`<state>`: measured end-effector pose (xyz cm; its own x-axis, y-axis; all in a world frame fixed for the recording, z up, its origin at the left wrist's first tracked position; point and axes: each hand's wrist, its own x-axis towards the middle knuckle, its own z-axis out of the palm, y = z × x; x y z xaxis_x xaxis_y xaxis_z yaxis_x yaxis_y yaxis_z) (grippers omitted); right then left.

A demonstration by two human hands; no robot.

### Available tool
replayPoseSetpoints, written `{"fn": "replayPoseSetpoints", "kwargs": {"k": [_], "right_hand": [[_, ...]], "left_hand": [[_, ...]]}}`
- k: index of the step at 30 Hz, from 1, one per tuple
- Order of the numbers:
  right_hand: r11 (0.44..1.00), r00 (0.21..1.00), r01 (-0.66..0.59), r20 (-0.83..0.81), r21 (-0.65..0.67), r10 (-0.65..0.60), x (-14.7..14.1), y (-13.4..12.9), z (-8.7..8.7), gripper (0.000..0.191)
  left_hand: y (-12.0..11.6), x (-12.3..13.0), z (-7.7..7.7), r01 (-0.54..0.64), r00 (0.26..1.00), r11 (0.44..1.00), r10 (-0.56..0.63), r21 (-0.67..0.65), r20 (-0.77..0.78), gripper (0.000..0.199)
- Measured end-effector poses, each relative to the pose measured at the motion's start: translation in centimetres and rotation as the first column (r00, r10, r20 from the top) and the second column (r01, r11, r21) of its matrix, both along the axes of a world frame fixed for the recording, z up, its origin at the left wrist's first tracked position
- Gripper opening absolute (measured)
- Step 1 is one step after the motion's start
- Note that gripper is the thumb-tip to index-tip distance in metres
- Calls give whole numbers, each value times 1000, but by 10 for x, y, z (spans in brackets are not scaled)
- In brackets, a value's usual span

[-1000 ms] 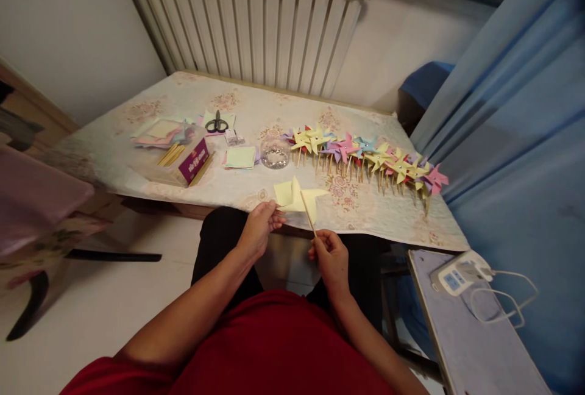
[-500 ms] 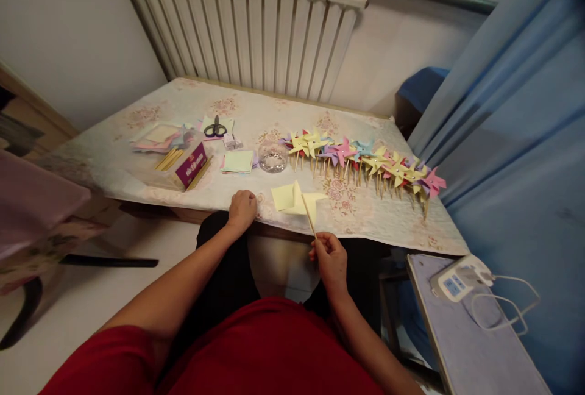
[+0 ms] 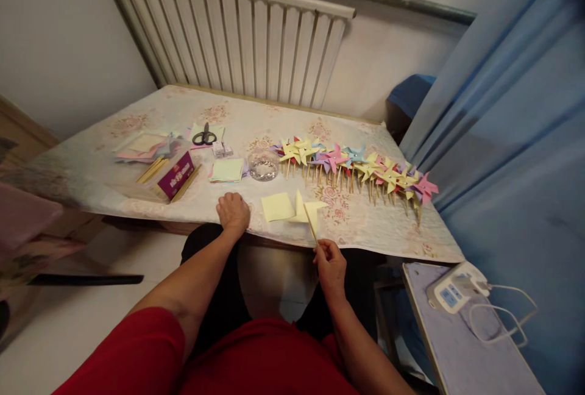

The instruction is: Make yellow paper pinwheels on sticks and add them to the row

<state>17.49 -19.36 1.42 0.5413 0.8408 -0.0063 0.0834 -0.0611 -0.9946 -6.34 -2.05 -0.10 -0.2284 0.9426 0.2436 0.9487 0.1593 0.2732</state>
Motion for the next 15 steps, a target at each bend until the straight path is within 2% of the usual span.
{"fn": "replayPoseSetpoints", "kwargs": {"k": [9,15], "right_hand": [[1000,994,-19,-104,-23,16,11,11,-12,29],[998,985,-49,-168,-38,42,14,13,-12,31]], "left_hand": [[1,-1,-4,3,1000,1000,-4,-12,-17,28],[2,-1,-6,4,1000,1000,-4,-1,-30,29]]}}
